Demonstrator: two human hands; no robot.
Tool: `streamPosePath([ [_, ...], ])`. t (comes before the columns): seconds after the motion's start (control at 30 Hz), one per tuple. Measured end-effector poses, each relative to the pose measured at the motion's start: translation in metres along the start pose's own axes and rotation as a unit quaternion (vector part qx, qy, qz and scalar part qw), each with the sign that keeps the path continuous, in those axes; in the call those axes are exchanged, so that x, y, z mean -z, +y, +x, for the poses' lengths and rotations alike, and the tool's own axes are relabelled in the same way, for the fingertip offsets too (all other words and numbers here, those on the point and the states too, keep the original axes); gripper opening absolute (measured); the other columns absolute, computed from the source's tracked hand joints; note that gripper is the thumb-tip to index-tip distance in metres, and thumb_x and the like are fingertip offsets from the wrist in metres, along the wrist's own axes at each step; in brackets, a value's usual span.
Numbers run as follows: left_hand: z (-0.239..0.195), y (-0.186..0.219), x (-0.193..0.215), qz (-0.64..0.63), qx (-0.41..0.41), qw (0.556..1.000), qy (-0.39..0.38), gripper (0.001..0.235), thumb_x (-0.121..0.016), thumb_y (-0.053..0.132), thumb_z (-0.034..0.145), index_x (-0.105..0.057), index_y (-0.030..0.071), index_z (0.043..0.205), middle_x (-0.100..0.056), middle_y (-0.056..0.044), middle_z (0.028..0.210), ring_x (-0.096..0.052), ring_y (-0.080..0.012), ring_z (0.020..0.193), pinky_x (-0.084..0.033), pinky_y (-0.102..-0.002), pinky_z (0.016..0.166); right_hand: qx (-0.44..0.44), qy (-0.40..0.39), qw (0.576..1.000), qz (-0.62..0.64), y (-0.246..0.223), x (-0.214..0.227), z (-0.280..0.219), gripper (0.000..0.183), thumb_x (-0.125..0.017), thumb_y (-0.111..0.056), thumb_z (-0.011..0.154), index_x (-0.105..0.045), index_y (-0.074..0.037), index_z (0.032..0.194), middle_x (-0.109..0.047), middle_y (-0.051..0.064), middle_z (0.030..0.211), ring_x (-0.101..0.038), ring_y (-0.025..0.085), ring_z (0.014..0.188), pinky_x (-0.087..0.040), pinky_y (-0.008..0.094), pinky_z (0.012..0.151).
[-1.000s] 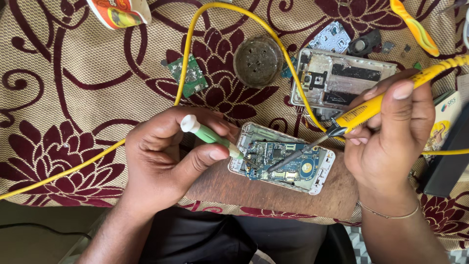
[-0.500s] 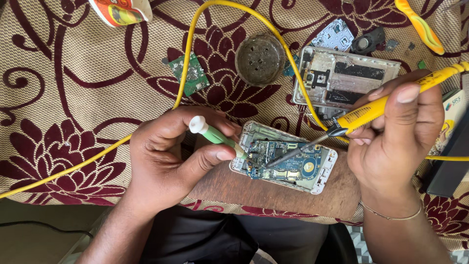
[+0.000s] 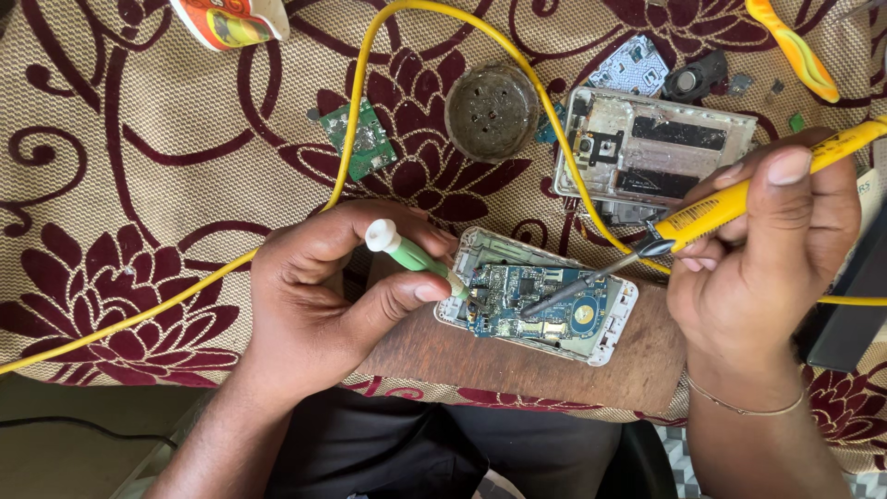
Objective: The person uses a soldering iron and a green-handled tool to work on a disassembled smartphone motherboard placed on a wooden board. They repeatedly apply the soldering iron to various points on the circuit board while holding the board steady.
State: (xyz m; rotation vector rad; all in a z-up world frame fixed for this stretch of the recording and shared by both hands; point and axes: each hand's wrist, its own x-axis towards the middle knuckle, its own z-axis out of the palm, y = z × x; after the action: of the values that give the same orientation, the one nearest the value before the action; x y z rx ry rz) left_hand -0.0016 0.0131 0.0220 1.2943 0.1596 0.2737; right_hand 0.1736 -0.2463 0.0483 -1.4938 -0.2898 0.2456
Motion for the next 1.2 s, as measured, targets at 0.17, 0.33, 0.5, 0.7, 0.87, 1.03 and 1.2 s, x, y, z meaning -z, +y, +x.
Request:
streamPosePath([
  [0.17, 0.000, 0.000, 0.000, 0.008, -0.002, 1.000, -0.001, 0.026, -0.079, 0.009, 0.098, -0.066, 0.002, 0.119, -0.075, -0.009, 0.111, -0.075, -0.0129, 0.103, -0.065, -0.028, 0.094, 0.007, -0.006, 1.000, -0.010, 0.000, -0.001, -0.001, 0.033, -0.063, -0.027, 0.124, -0.050, -0.004, 0.105, -0.054, 0.009, 0.080, -0.039, 0.008, 0.049, -0.031, 0.022, 0.050],
  [0.33, 0.000, 0.001, 0.001, 0.007, 0.006, 1.000, 0.000, 0.026, -0.079, 0.010, 0.098, -0.067, 0.002, 0.119, -0.075, -0.009, 0.111, -0.075, -0.0125, 0.102, -0.064, -0.028, 0.092, 0.012, -0.004, 1.000, -0.022, -0.001, -0.002, -0.001, 0.030, -0.062, -0.027, 0.124, -0.050, -0.004, 0.108, -0.055, 0.009, 0.079, -0.039, 0.008, 0.048, -0.031, 0.022, 0.049],
  [0.5, 0.000, 0.001, 0.001, 0.011, 0.003, 1.000, 0.000, 0.026, -0.080, 0.010, 0.098, -0.067, 0.002, 0.119, -0.075, -0.009, 0.111, -0.075, -0.0127, 0.103, -0.065, -0.030, 0.096, 0.013, 0.006, 1.000, -0.022, -0.002, -0.001, -0.001, 0.030, -0.063, -0.026, 0.123, -0.049, -0.005, 0.106, -0.047, 0.005, 0.071, -0.037, 0.007, 0.048, -0.029, 0.021, 0.048],
  [0.7, 0.000, 0.001, 0.001, 0.012, 0.002, 1.000, 0.001, 0.026, -0.080, 0.010, 0.097, -0.067, 0.002, 0.118, -0.076, -0.009, 0.111, -0.075, -0.0129, 0.103, -0.064, -0.028, 0.093, 0.052, 0.010, 0.997, -0.047, -0.003, 0.001, -0.007, 0.037, -0.061, -0.028, 0.124, -0.046, -0.004, 0.100, -0.044, 0.005, 0.070, -0.037, 0.009, 0.049, -0.028, 0.022, 0.051],
  [0.87, 0.000, 0.001, 0.001, 0.014, 0.002, 1.000, 0.000, 0.026, -0.080, 0.010, 0.097, -0.067, 0.003, 0.118, -0.076, -0.009, 0.110, -0.074, -0.0129, 0.103, -0.064, -0.028, 0.093, 0.073, 0.009, 0.996, -0.059, -0.004, 0.006, -0.012, 0.038, -0.061, -0.029, 0.125, -0.046, -0.003, 0.101, -0.049, 0.008, 0.077, -0.040, 0.012, 0.054, -0.030, 0.023, 0.052],
  [1.03, 0.001, 0.001, 0.000, -0.002, 0.010, 1.000, 0.002, 0.026, -0.080, 0.010, 0.097, -0.067, 0.003, 0.117, -0.076, -0.009, 0.116, -0.075, -0.0124, 0.102, -0.065, -0.030, 0.095, 0.116, 0.013, 0.990, -0.084, -0.003, 0.012, -0.020, 0.031, -0.057, -0.024, 0.125, -0.047, -0.001, 0.106, -0.051, 0.010, 0.089, -0.045, 0.016, 0.057, -0.034, 0.025, 0.054],
  [1.2, 0.000, 0.001, 0.001, 0.008, 0.001, 1.000, 0.002, 0.025, -0.080, 0.010, 0.097, -0.067, 0.003, 0.118, -0.076, -0.009, 0.111, -0.075, -0.0125, 0.103, -0.064, -0.029, 0.093, 0.172, 0.024, 0.976, -0.130, -0.004, 0.017, -0.026, 0.032, -0.055, -0.026, 0.126, -0.047, -0.001, 0.108, -0.051, 0.010, 0.093, -0.047, 0.018, 0.056, -0.035, 0.027, 0.054],
])
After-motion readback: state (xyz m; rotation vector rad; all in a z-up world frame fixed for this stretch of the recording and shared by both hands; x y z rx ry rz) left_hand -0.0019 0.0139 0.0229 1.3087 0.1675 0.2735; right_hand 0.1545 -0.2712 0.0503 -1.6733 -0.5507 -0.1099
